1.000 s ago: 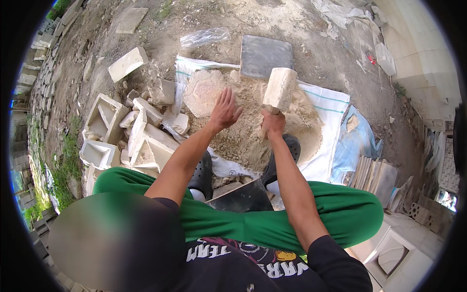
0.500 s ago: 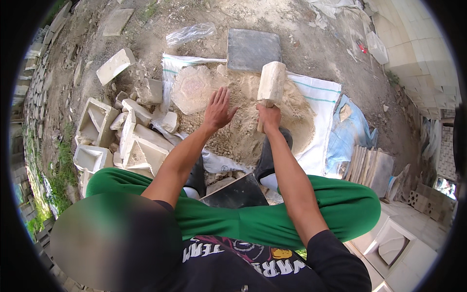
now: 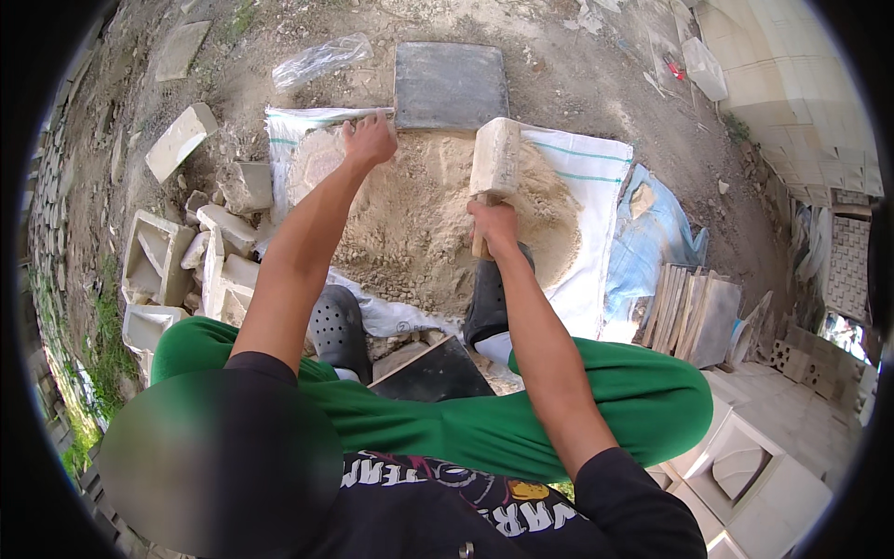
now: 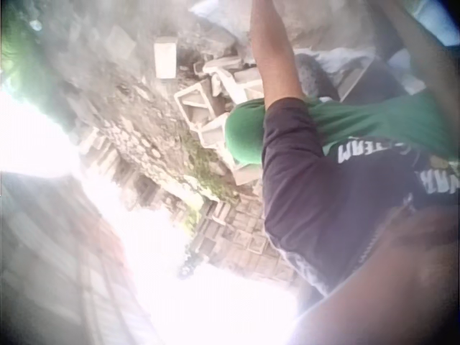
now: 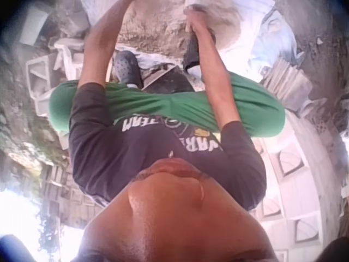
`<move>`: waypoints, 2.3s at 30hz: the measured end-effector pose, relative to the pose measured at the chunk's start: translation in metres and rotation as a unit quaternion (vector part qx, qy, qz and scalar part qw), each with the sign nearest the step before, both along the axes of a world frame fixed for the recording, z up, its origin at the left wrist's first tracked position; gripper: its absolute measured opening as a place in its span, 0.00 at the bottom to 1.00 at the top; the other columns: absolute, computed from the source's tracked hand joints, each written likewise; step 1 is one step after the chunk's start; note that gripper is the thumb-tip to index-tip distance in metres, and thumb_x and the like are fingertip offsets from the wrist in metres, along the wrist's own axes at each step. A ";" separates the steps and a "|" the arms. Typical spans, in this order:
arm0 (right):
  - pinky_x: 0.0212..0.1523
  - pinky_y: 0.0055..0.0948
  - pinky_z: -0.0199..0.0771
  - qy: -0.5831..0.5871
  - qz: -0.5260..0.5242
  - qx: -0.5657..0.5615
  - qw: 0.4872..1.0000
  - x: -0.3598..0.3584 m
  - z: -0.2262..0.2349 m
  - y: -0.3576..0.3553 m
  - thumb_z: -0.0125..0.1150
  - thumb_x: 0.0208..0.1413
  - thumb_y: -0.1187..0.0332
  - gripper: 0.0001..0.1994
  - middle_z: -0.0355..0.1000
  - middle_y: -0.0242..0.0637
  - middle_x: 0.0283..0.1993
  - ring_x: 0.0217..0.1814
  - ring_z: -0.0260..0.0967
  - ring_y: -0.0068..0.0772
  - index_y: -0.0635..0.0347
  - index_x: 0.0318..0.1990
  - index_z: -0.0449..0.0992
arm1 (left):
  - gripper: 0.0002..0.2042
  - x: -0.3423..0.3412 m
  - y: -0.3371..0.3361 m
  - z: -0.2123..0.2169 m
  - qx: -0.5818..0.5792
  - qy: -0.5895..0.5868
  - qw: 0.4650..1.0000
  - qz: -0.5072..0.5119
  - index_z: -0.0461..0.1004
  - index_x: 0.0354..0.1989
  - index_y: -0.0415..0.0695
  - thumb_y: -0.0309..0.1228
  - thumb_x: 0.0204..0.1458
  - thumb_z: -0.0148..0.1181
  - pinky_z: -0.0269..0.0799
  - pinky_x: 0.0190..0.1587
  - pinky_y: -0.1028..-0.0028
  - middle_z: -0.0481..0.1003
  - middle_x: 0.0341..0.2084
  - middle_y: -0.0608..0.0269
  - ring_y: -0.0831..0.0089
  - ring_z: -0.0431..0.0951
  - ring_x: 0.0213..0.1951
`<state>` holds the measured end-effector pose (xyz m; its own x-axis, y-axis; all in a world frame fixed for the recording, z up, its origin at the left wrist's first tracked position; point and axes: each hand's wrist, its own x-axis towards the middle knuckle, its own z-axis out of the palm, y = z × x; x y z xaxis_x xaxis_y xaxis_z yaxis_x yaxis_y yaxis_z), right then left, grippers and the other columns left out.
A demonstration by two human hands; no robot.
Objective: The person walks through an outdoor yard filled with stacked concrete blocks and then sits on the ground. They use a wooden mallet to repeatedly strike a small piece of stone or concrete, breaking it into smaller fragments on a tarp.
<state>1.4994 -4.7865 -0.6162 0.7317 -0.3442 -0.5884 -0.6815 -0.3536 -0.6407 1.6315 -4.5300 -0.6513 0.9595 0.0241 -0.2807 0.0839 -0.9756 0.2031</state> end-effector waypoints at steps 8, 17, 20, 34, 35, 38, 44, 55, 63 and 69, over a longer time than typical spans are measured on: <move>0.28 0.35 0.78 0.027 0.015 -0.016 0.999 0.002 0.014 0.007 0.64 0.45 0.62 0.18 0.77 0.47 0.24 0.21 0.78 0.38 0.73 0.33 0.77 | 0.16 0.013 0.000 0.008 -0.030 -0.006 0.999 0.030 0.78 0.49 0.48 0.34 0.52 0.57 0.54 0.63 0.50 0.70 0.53 0.51 0.55 0.69 0.60; 0.31 0.34 0.77 0.016 0.018 -0.047 0.999 0.001 0.016 0.009 0.64 0.45 0.60 0.19 0.78 0.47 0.24 0.22 0.78 0.37 0.73 0.34 0.77 | 0.21 0.007 0.027 0.025 -0.180 -0.016 0.983 -0.020 0.78 0.50 0.54 0.38 0.45 0.66 0.73 0.51 0.61 0.80 0.44 0.52 0.53 0.79 0.47; 0.32 0.33 0.77 0.031 0.045 -0.034 0.998 0.003 0.008 0.005 0.64 0.45 0.59 0.20 0.78 0.46 0.24 0.22 0.78 0.36 0.73 0.36 0.77 | 0.24 0.001 0.040 0.030 -0.232 -0.053 0.971 0.034 0.77 0.52 0.49 0.41 0.44 0.68 0.75 0.48 0.63 0.80 0.45 0.50 0.54 0.80 0.46; 0.36 0.38 0.78 0.003 0.034 -0.103 0.994 0.002 -0.001 0.019 0.63 0.43 0.57 0.25 0.78 0.50 0.26 0.27 0.80 0.43 0.74 0.40 0.77 | 0.18 -0.115 0.140 0.008 -0.270 -0.192 0.940 0.077 0.77 0.49 0.49 0.39 0.51 0.66 0.74 0.46 0.62 0.81 0.40 0.56 0.57 0.80 0.42; 0.35 0.39 0.78 -0.001 0.027 -0.111 0.993 0.000 -0.003 0.016 0.64 0.43 0.58 0.24 0.78 0.50 0.26 0.26 0.79 0.42 0.74 0.40 0.77 | 0.17 -0.120 0.132 0.018 -0.243 -0.189 0.949 0.062 0.75 0.48 0.49 0.37 0.50 0.66 0.74 0.48 0.60 0.80 0.42 0.57 0.53 0.79 0.44; 0.32 0.38 0.78 -0.009 -0.002 -0.068 0.998 -0.008 0.028 0.046 0.65 0.42 0.60 0.22 0.78 0.48 0.26 0.23 0.78 0.41 0.73 0.40 0.78 | 0.17 -0.126 0.140 0.021 -0.187 -0.224 0.956 0.026 0.72 0.47 0.49 0.36 0.50 0.66 0.73 0.48 0.59 0.80 0.42 0.56 0.53 0.79 0.45; 0.18 0.36 0.71 -0.092 0.027 0.037 0.995 -0.025 0.024 0.088 0.66 0.45 0.69 0.12 0.72 0.41 0.22 0.17 0.72 0.35 0.70 0.31 0.73 | 0.18 -0.131 0.125 0.026 -0.257 -0.141 0.947 0.129 0.71 0.46 0.44 0.40 0.51 0.64 0.73 0.45 0.59 0.79 0.36 0.54 0.51 0.79 0.41; 0.18 0.33 0.72 -0.075 0.179 0.114 0.974 -0.016 0.059 0.167 0.66 0.46 0.68 0.10 0.69 0.36 0.19 0.16 0.71 0.31 0.66 0.29 0.74 | 0.14 -0.145 0.115 0.009 -0.278 -0.224 0.875 0.327 0.80 0.41 0.42 0.39 0.56 0.60 0.76 0.39 0.63 0.82 0.31 0.54 0.58 0.82 0.32; 0.25 0.33 0.76 -0.085 0.317 -0.038 0.944 -0.020 0.018 0.175 0.67 0.42 0.61 0.19 0.77 0.44 0.26 0.21 0.77 0.34 0.71 0.34 0.78 | 0.15 -0.138 0.115 0.007 -0.393 -0.173 0.825 0.367 0.83 0.37 0.42 0.42 0.53 0.64 0.75 0.38 0.65 0.82 0.29 0.54 0.61 0.82 0.31; 0.25 0.36 0.75 -0.172 0.276 0.019 0.946 -0.012 0.064 0.191 0.64 0.44 0.64 0.14 0.76 0.42 0.24 0.20 0.75 0.35 0.68 0.34 0.78 | 0.16 -0.137 0.119 0.013 -0.405 -0.140 0.819 0.381 0.84 0.39 0.43 0.43 0.53 0.65 0.74 0.36 0.68 0.83 0.29 0.56 0.67 0.82 0.30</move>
<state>1.4872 -4.5952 -0.5521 0.9442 0.1620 -0.2868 -0.1489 -0.5669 -0.8103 1.4946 -4.4110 -0.6382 0.7825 0.5597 -0.2728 0.4454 -0.1969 0.8734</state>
